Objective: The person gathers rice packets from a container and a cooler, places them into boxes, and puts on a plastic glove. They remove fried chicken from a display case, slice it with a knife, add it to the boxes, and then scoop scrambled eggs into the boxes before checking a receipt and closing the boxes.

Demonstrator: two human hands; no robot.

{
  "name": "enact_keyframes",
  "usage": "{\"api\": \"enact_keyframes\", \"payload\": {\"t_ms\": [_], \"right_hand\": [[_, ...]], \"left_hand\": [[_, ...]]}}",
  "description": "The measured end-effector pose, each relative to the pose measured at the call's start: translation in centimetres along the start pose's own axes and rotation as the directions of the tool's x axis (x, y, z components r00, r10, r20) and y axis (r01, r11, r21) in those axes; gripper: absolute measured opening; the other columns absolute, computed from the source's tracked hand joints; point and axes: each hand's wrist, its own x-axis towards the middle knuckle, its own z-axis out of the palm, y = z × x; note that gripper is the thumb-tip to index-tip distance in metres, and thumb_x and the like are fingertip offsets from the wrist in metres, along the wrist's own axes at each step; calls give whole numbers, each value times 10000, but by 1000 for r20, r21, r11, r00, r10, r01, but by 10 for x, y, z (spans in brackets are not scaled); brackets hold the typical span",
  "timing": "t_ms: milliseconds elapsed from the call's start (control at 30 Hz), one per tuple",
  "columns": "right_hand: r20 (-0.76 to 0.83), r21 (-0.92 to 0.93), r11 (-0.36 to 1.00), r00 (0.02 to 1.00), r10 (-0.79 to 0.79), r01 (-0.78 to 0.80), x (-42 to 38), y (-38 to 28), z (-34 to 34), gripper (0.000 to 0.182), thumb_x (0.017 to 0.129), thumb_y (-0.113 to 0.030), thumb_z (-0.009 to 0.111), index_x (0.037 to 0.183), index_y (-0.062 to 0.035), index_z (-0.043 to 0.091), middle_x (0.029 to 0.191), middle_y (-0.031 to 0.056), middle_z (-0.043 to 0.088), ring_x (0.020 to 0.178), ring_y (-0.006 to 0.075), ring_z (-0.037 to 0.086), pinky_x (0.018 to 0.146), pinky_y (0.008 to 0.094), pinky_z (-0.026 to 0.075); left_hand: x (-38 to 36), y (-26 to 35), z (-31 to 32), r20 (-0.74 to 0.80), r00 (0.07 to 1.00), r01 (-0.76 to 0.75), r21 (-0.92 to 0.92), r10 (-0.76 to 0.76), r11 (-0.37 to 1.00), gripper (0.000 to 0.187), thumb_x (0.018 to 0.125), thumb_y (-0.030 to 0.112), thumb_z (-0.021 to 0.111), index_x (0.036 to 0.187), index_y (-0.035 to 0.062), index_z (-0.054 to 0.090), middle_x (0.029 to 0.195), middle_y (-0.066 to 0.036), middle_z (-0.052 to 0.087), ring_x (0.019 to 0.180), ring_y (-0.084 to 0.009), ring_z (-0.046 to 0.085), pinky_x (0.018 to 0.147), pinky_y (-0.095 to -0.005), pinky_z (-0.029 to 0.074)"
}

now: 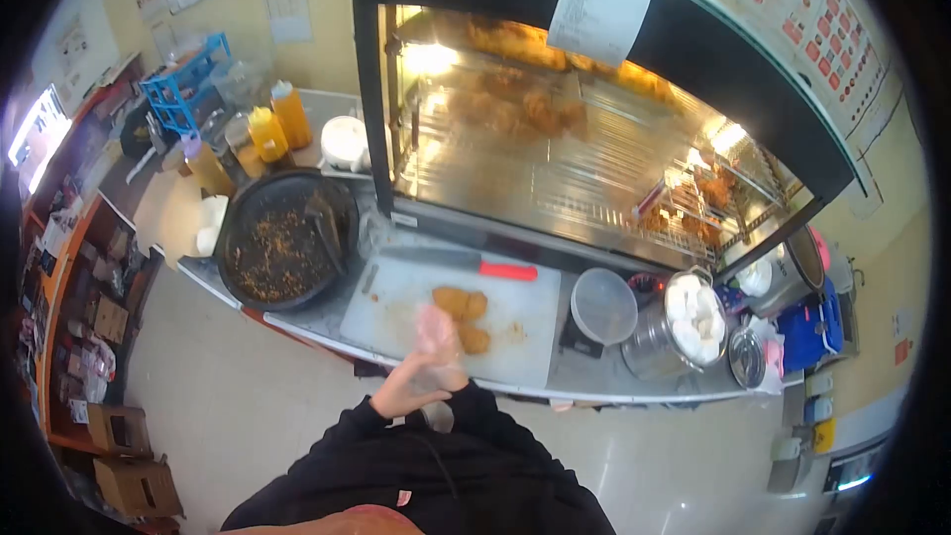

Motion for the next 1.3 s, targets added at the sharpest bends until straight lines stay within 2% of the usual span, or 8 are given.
{"api": "enact_keyframes", "payload": {"t_ms": [200, 267, 333, 467, 633, 967, 1067, 1300], "right_hand": [[237, -34, 996, 968, 88, -82, -7, 21, 41, 491, 887, -197, 577, 1290, -14, 363, 1267, 105, 445, 1143, 188, 458, 941, 306, 392], [246, -133, 985, 960, 137, -107, -18, 25, 63, 502, 888, -196, 574, 1294, 7, 360, 1258, 133, 458, 1138, 196, 466, 956, 310, 382], [285, -347, 938, 951, 121, -15, -34, 38, 75, 519, 885, -204, 581, 1302, 12, 360, 1220, 144, 494, 1085, 207, 504, 915, 319, 410], [454, -542, 791, 891, -9, 284, -71, 69, 86, 544, 866, -212, 615, 1297, 19, 378, 1113, 138, 565, 974, 215, 559, 827, 322, 453], [391, -474, 880, 894, 219, -8, -86, 101, 81, 552, 822, -156, 654, 1284, 7, 400, 1203, 155, 498, 1061, 205, 518, 891, 306, 430], [263, -890, 355, 958, -115, 287, -164, 224, 46, 382, 892, -155, 425, 1253, -40, 466, 1323, 208, 413, 1185, 337, 427, 1036, 407, 283], [324, -583, 712, 916, -236, 390, -217, 174, 30, 389, 868, -143, 436, 1245, -58, 481, 1308, 186, 445, 1178, 315, 440, 988, 399, 344], [437, -872, 52, 821, -367, 488, -268, 78, 4, 193, 773, -135, 545, 947, -51, 534, 876, 121, 583, 822, 296, 585, 708, 395, 479]], "left_hand": [[-47, -13, -12, -598, 711, 434, -39, -369, 900, 197, 744, 77, 655, 795, 9, 478, 620, -58, 507, 530, -138, 492, 488, -280, 384], [-71, -11, -31, -409, 838, 498, 302, -361, 813, 402, 829, 368, 597, 651, 28, 480, 477, -58, 402, 438, -173, 453, 441, -307, 377], [-113, -63, -44, 350, 453, 881, -316, -820, 352, 688, 845, 677, 343, 502, 82, 385, 435, -35, 360, 384, -174, 386, 390, -289, 323], [-151, -84, -46, 608, 679, 388, -773, -411, -503, 706, 822, 746, 216, 464, 142, 288, 387, 0, 278, 320, -160, 275, 340, -263, 212], [-147, -116, 2, -195, 505, -166, -978, -841, 127, 543, 930, 528, 299, 950, 64, 583, 933, -91, 597, 871, -207, 587, 771, -352, 487], [-221, -117, 35, -120, 665, -7, -988, -737, 155, 392, 943, 368, 380, 1153, 62, 509, 1082, -75, 554, 1002, -197, 532, 882, -343, 425], [-251, -129, 47, -40, 660, 136, -976, -750, 172, 350, 942, 332, 398, 1136, 65, 516, 1048, -64, 553, 969, -180, 537, 838, -327, 442], [-260, -117, 81, -249, 557, 233, -869, -792, 436, 299, 934, 327, 468, 1072, 67, 522, 974, -37, 548, 882, -139, 540, 752, -296, 460]]}}
